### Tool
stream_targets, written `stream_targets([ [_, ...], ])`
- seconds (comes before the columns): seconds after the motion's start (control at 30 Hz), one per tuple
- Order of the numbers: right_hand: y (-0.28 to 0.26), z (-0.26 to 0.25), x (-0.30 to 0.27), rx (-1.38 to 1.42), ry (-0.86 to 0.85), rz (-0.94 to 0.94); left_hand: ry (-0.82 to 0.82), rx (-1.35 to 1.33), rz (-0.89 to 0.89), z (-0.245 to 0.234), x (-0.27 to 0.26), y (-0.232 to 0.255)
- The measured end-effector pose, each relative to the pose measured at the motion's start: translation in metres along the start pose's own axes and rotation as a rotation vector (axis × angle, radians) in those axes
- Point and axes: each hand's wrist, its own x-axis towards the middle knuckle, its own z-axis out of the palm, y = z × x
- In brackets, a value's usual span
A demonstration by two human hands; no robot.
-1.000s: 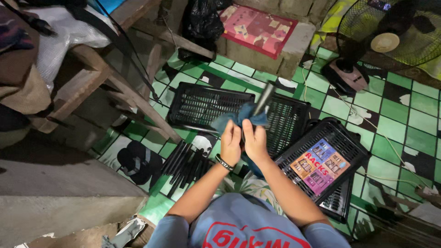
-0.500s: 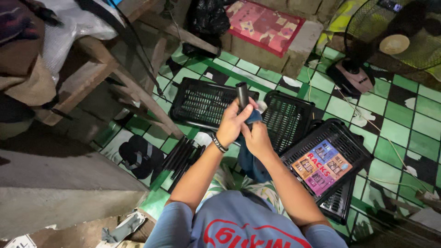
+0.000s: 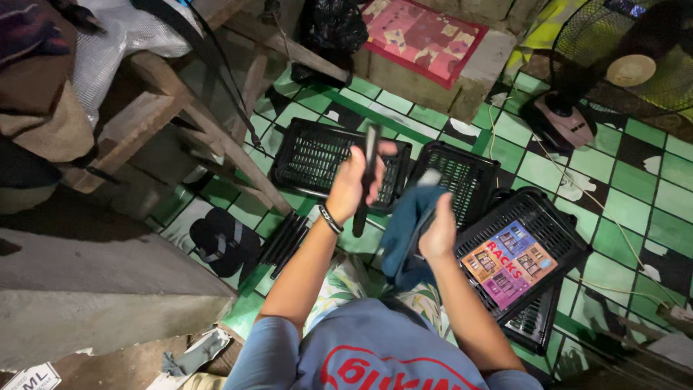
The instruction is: The person assembles a black plastic rack by inserting metal rods into the frame and wiping the surfaces with a blue cloth. The person handles multiple rack trays and rods, arranging them on a tiled floor.
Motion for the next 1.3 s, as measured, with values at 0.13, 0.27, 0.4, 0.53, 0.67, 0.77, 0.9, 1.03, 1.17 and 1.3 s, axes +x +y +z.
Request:
stream_targets([
  [0.13,-0.05,0.009,0.017,0.275,-0.022,-0.09,0.027,0.447,-0.199,0.009,-0.009,-0.025],
  [0.27,-0.061,0.039,0.017,0.156,-0.149,-0.111,-0.046,0.871,0.224,0.001,-0.023,-0.06],
  [0.4,-0.047,0.053,0.004,0.158,-0.094,-0.258,-0.086,0.817,0.004,-0.016,-0.034,-0.081],
  [0.53,-0.002,0.05,0.003,0.147,0.118,-0.067,-0.159,0.455,-0.332,-0.037,-0.036,-0.091],
  [0.67,0.069,0.006,0.002,-0.034,0.04,0.059,0.032,-0.218,-0.317,-0.075,-0.002,-0.09],
  [0.77,0.138,-0.005,-0.028,-0.732,-0.712,-0.398,0.233,-0.703,-0.129,-0.093,0.041,-0.084],
  [0.9,0.165,-0.014,-0.063,-0.754,-1.296,-0.335,0.112,-0.736,-0.006,-0.093,0.077,-0.074],
  [1.03,0.126,0.001,-0.032,-0.247,-0.998,-0.416,0.134,-0.601,0.03,-0.088,0.079,-0.077],
  [1.17,0.028,0.013,0.049,-0.008,-0.43,0.101,0.124,0.197,0.178,-0.083,0.082,-0.095],
  [1.3,-0.058,0.029,0.111,-0.173,-0.474,-0.214,0.064,0.915,0.201,-0.09,0.08,-0.132],
])
